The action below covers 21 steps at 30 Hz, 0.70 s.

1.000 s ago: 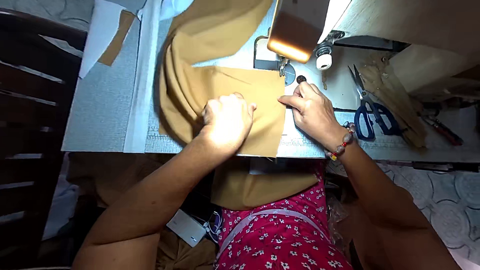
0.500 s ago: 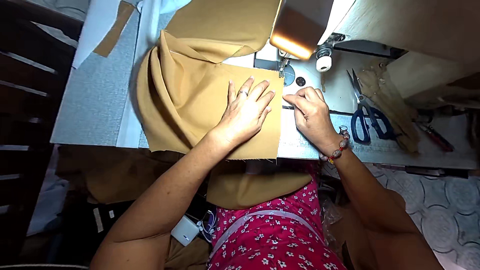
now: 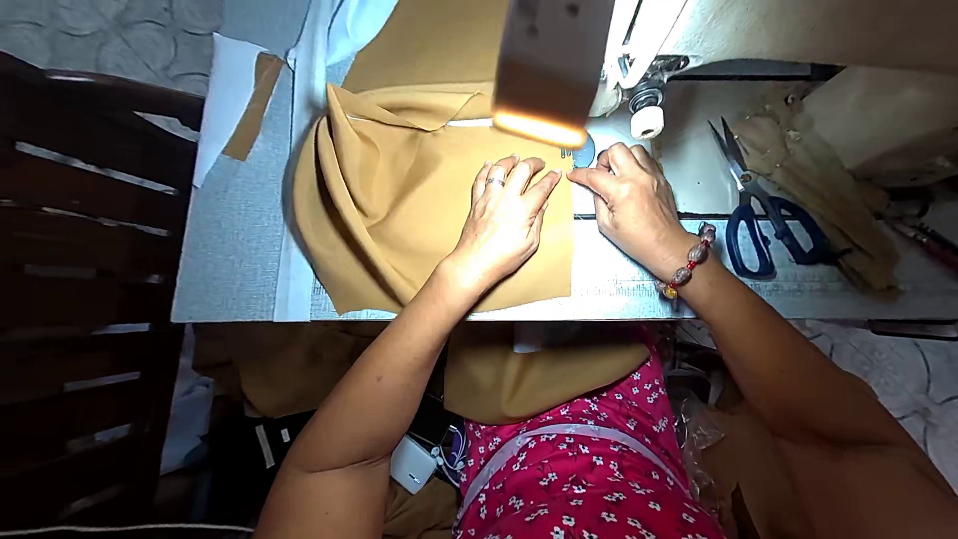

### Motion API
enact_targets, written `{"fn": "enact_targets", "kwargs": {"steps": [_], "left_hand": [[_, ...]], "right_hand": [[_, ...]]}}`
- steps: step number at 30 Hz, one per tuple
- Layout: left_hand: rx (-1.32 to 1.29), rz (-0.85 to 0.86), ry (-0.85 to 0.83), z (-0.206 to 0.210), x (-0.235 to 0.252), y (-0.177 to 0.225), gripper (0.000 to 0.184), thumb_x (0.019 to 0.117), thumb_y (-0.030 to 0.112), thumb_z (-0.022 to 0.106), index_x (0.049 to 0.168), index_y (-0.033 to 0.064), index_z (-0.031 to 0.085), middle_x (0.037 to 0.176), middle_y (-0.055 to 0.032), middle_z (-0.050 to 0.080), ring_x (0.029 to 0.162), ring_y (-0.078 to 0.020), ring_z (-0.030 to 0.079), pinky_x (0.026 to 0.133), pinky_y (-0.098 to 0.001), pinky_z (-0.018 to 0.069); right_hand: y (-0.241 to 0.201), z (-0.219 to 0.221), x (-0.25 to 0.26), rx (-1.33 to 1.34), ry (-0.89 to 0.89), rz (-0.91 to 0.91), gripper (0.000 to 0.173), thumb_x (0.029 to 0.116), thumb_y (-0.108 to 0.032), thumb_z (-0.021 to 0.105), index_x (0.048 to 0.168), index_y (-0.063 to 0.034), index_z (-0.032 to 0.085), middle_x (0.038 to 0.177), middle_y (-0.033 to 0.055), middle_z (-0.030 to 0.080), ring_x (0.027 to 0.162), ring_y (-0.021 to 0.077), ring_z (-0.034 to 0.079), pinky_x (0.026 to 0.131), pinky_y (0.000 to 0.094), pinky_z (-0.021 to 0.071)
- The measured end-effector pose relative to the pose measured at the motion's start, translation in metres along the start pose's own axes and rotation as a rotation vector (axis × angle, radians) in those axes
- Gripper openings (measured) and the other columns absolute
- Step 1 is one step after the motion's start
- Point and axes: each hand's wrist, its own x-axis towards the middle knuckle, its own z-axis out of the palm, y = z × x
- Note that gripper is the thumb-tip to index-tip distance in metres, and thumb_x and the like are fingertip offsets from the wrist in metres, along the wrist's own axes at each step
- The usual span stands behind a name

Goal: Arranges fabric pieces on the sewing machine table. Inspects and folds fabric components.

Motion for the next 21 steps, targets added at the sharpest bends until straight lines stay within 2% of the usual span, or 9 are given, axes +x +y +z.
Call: {"fn": "enact_targets", "kwargs": {"steps": [4, 11, 13, 14, 15, 16, 19, 21], "left_hand": [[0.006, 0.014, -0.012, 0.0, 0.017, -0.011, 0.043, 0.106, 0.02, 0.039, 0.142, 0.0128, 0.062, 0.144, -0.018, 0.057, 0.139, -0.0425, 0.046, 0.116, -0.062, 0.026], [0.048, 0.002, -0.04, 0.0, 0.035, -0.019, 0.045, 0.1075, 0.023, 0.036, 0.145, 0.0147, 0.06, 0.147, -0.0181, 0.054, 0.139, -0.0413, 0.045, 0.113, -0.0603, 0.0289], [0.048, 0.007, -0.057, -0.004, 0.034, -0.016, 0.046, 0.1082, 0.022, 0.035, 0.147, 0.0132, 0.058, 0.149, -0.0181, 0.053, 0.141, -0.0416, 0.043, 0.115, -0.0605, 0.0277], [0.053, 0.007, -0.084, -0.008, 0.031, -0.013, 0.046, 0.109, 0.023, 0.035, 0.149, 0.0118, 0.055, 0.153, -0.0178, 0.05, 0.145, -0.0426, 0.041, 0.117, -0.0629, 0.025], [0.056, 0.01, -0.125, -0.012, 0.025, -0.007, 0.048, 0.1099, 0.025, 0.033, 0.151, 0.0098, 0.051, 0.158, -0.0171, 0.045, 0.149, -0.0434, 0.036, 0.119, -0.067, 0.0192], [0.055, 0.033, -0.137, -0.014, 0.016, 0.0, 0.051, 0.1101, 0.031, 0.032, 0.153, 0.0077, 0.048, 0.161, -0.0163, 0.042, 0.151, -0.0436, 0.032, 0.119, -0.0699, 0.0144], [0.054, 0.064, -0.187, -0.009, -0.01, 0.014, 0.078, 0.1041, 0.061, 0.032, 0.158, 0.0045, 0.039, 0.166, -0.0154, 0.033, 0.156, -0.0389, 0.023, 0.122, -0.0688, 0.0062], [0.056, 0.035, -0.194, -0.002, -0.019, 0.017, 0.073, 0.1067, 0.057, 0.031, 0.157, 0.0049, 0.04, 0.166, -0.0146, 0.033, 0.156, -0.0369, 0.025, 0.123, -0.0659, 0.0091]], "right_hand": [[0.002, 0.001, 0.009, 0.005, -0.026, 0.061, 0.038, 0.0962, 0.001, 0.051, 0.121, -0.0118, 0.076, 0.102, 0.0219, 0.064, 0.1, 0.04, 0.061, 0.085, 0.0494, 0.0489], [-0.013, -0.004, -0.024, 0.085, 0.036, 0.089, 0.03, 0.098, -0.003, 0.053, 0.12, -0.0015, 0.073, 0.109, 0.0221, 0.067, 0.106, 0.0413, 0.063, 0.09, 0.0519, 0.0493], [-0.022, -0.005, -0.038, 0.124, 0.046, 0.098, 0.028, 0.0962, -0.002, 0.054, 0.116, 0.0006, 0.073, 0.117, 0.0242, 0.067, 0.116, 0.0422, 0.063, 0.098, 0.0499, 0.0505], [-0.027, -0.006, -0.044, 0.145, 0.041, 0.103, 0.028, 0.096, -0.001, 0.055, 0.117, 0.0014, 0.073, 0.123, 0.0263, 0.066, 0.123, 0.0438, 0.06, 0.106, 0.0501, 0.0476], [-0.032, -0.008, -0.051, 0.17, 0.028, 0.111, 0.029, 0.0959, 0.001, 0.055, 0.119, 0.002, 0.073, 0.129, 0.0279, 0.064, 0.13, 0.0453, 0.056, 0.114, 0.051, 0.0419], [-0.034, -0.007, -0.056, 0.183, 0.034, 0.102, 0.03, 0.0944, 0.002, 0.056, 0.119, 0.0017, 0.073, 0.131, 0.0285, 0.063, 0.134, 0.0465, 0.053, 0.117, 0.0523, 0.0381], [-0.034, -0.001, -0.065, 0.202, 0.075, 0.09, 0.031, 0.0935, 0.001, 0.057, 0.12, 0.0, 0.073, 0.133, 0.027, 0.063, 0.136, 0.0465, 0.052, 0.119, 0.0544, 0.0354], [-0.036, -0.004, -0.068, 0.211, 0.074, 0.075, 0.031, 0.0928, 0.002, 0.056, 0.12, 0.0021, 0.072, 0.134, 0.0283, 0.062, 0.136, 0.0469, 0.051, 0.118, 0.0536, 0.0357]]}}
